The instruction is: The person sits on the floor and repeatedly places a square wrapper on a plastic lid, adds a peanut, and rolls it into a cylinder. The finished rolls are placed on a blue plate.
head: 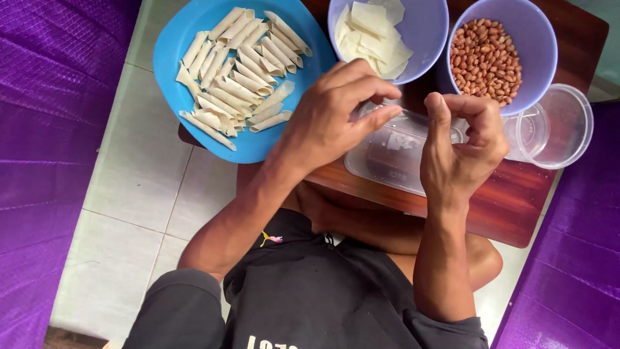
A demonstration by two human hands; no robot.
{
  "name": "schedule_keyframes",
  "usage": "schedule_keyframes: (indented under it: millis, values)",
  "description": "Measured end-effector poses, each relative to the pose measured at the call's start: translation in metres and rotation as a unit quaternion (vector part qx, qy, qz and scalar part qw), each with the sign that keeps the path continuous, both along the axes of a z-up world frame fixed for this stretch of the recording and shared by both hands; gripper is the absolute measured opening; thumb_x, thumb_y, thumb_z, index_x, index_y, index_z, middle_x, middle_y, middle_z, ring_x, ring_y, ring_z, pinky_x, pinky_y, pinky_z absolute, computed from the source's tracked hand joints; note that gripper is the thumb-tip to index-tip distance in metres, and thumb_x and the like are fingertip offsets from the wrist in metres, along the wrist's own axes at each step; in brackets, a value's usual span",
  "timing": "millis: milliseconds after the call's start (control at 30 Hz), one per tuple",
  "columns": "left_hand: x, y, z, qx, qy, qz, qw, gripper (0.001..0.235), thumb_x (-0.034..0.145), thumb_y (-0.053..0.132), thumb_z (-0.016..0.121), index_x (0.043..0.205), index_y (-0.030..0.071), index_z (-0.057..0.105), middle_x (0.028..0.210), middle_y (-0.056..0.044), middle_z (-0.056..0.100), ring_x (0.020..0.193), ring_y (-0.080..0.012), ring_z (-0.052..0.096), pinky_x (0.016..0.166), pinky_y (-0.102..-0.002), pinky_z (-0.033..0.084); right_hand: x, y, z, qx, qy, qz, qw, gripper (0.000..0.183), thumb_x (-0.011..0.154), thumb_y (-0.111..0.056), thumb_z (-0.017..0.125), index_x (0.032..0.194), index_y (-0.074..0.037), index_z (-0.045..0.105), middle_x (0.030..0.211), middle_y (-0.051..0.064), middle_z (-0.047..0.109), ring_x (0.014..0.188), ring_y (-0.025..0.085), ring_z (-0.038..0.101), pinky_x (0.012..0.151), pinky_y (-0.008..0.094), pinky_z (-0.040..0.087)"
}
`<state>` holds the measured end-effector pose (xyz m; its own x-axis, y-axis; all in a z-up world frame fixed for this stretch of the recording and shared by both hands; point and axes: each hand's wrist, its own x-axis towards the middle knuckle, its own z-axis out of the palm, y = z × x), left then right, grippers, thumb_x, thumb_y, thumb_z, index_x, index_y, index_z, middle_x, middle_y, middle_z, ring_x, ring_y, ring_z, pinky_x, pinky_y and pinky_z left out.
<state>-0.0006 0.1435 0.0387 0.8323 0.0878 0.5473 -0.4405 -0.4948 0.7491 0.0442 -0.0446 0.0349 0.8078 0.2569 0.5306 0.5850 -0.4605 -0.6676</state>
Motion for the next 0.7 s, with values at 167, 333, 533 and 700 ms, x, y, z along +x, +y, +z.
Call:
schedule_keyframes:
  millis: [167,333,533,700]
  values:
    - [0.01,-0.018,-0.003,0.002,0.011,0.01,1.0,0.014,0.091,0.012,0.076,0.101,0.005,0.07,0.092,-0.003,0.06,0.083,-0.0176,0.062,0.076,-0.033,0.051,0.003,-0.004,0.002,-0.02,-0.02,0.015,0.999,0.014,0.115,0.0,0.063,0.104,0.009,0.066,0.093,0.015,0.074,0.078,0.02,0.063,0.076,0.032,0.05]
    - [0.014,-0.022,-0.006,0.008,0.018,0.014,1.0,0.014,0.091,0.012,0.075,0.102,0.006,0.07,0.092,-0.003,0.061,0.083,-0.0178,0.061,0.077,-0.033,0.052,0.005,-0.005,-0.002,0.008,-0.005,0.035,0.999,0.014,0.111,0.014,0.06,0.124,0.008,0.061,0.098,0.016,0.07,0.087,0.022,0.068,0.076,0.029,0.049]
    - [0.015,-0.02,-0.005,0.002,0.021,0.006,1.0,0.014,0.091,0.011,0.074,0.103,0.005,0.07,0.092,-0.003,0.061,0.084,-0.0177,0.061,0.077,-0.032,0.051,0.008,0.001,-0.003,0.002,-0.034,0.053,0.998,0.018,0.105,0.021,0.065,0.12,0.011,0.064,0.102,0.02,0.072,0.088,0.024,0.069,0.077,0.032,0.053]
    - [0.015,-0.015,-0.004,0.001,0.02,0.01,1.0,0.012,0.092,0.01,0.074,0.103,0.005,0.07,0.092,-0.003,0.059,0.083,-0.0166,0.061,0.076,-0.031,0.051,0.007,0.01,0.002,-0.026,-0.033,0.059,0.997,0.025,0.101,0.019,0.068,0.124,0.01,0.065,0.109,0.018,0.071,0.08,0.02,0.06,0.072,0.031,0.05]
